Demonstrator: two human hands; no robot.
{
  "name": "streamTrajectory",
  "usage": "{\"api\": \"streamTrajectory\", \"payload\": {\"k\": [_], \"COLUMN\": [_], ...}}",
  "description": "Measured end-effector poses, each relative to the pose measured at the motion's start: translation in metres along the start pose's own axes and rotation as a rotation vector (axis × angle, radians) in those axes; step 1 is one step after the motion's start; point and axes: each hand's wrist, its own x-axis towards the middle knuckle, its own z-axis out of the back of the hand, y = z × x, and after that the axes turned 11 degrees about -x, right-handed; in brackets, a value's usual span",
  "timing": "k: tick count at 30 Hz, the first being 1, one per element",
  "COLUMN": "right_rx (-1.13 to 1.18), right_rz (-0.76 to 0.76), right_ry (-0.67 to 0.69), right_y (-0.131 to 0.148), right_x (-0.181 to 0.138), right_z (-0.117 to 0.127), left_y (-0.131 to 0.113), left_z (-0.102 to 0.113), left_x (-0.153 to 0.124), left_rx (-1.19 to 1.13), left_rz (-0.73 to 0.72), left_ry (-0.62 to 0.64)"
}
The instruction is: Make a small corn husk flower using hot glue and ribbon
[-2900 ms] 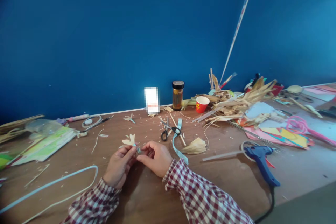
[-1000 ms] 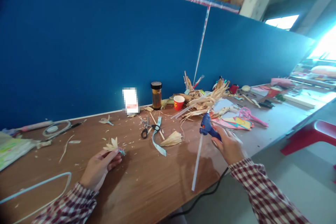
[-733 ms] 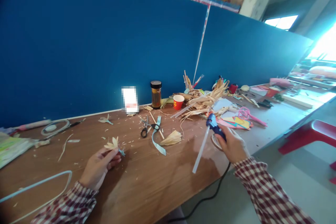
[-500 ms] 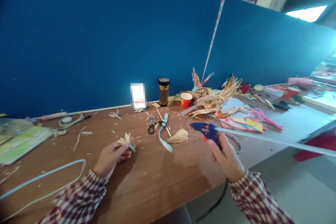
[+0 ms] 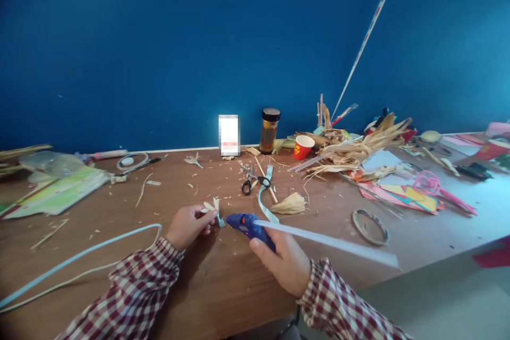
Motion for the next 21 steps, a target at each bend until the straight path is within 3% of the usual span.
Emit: {"api": "streamTrajectory", "payload": {"k": [7,21], "right_rx": [0.132,-0.068], "right_rz": [-0.051,-0.014], "right_ry": [0.089,0.059], "right_y": [-0.005,0.003], "right_x": [0.013,0.016], "right_z": [-0.009,-0.006], "left_y": [-0.003,0.004], "left_z": [-0.004,-0.004], "left_x": [0.000,0.003], "left_rx": [0.032,0.110], "left_rz": [-0.011,-0.032], "left_ry": [-0.015,-0.030]}}
